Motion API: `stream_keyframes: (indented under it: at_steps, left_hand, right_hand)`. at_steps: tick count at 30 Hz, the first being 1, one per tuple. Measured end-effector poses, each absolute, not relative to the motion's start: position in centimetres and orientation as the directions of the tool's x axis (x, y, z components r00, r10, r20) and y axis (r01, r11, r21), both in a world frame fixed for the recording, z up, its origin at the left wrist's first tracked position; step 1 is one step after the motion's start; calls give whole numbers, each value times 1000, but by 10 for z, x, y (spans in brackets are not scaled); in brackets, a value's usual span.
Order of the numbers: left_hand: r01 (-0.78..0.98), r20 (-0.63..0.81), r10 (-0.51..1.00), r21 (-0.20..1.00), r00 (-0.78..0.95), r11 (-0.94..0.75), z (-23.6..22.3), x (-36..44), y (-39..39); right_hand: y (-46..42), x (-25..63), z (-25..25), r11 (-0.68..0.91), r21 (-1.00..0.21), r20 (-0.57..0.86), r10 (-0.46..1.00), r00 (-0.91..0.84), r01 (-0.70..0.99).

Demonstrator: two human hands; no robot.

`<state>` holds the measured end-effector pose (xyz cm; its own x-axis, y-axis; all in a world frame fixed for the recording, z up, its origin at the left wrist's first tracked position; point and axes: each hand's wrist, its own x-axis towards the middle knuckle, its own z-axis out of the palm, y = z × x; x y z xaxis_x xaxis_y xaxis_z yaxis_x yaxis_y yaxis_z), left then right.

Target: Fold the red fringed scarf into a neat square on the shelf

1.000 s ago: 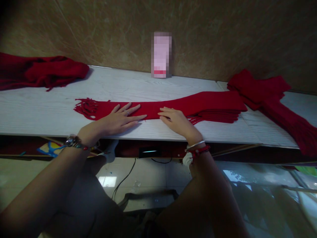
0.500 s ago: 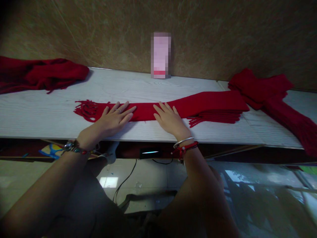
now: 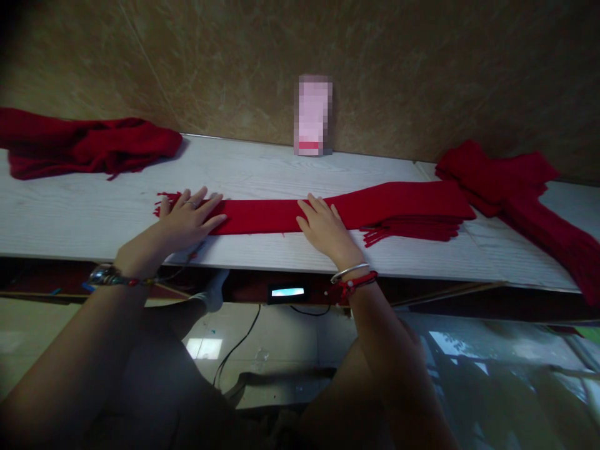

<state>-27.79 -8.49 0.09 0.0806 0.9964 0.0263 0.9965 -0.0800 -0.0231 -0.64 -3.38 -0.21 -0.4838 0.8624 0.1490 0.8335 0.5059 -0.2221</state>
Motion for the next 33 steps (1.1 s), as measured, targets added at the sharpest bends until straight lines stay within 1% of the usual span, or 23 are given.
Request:
stream_keyframes:
  at_steps: [3,4,6,8,12,17,21,24,26,30,33]
  left_hand:
    - [999,9,999,8,48,-48,5,-278,-90]
    - [996,-22,996,25,88,-87,8,-278,-91]
    - [986,-67,985,60,159,-156,11,-281,-94]
    - [980,-79,979,73,190,-185,13,-287,-95]
    - [978,-41,978,64,204,-201,11,-298,-94]
    - [965,99,961,18,260,-263,4,-290,-91]
    - [928,167,914,-9,369,-373,3,-274,-88]
    - [885,162,872,-9,461,-466,5,-265,-84]
    - [874,162,861,-25,482,-485,7,-262,-82]
    - [877,176,859,-78,481,-475,11,-261,-78]
    - [901,226,873,-109,433,-419,11,-260,-77]
  right_hand:
    - [-39,-20,3,565,-227,193,825,-532,793]
    - [-41,-25,4,594,-220,192,804,-562,774]
    - [-45,-32,4,639,-192,153,769,-621,745]
    - [-48,-37,3,660,-152,104,751,-652,735]
    - [-50,-38,0,660,-94,77,751,-656,745]
    - [-50,-38,0,653,-68,59,757,-650,754]
    - [-49,-39,-2,656,-61,69,755,-652,752]
    - [-48,-39,-5,656,-76,105,754,-648,751]
    - [-47,-39,-7,652,-97,128,757,-640,752]
    - [-46,-38,-7,642,-140,136,767,-627,754]
    - [-46,-38,-6,632,-168,130,775,-619,757]
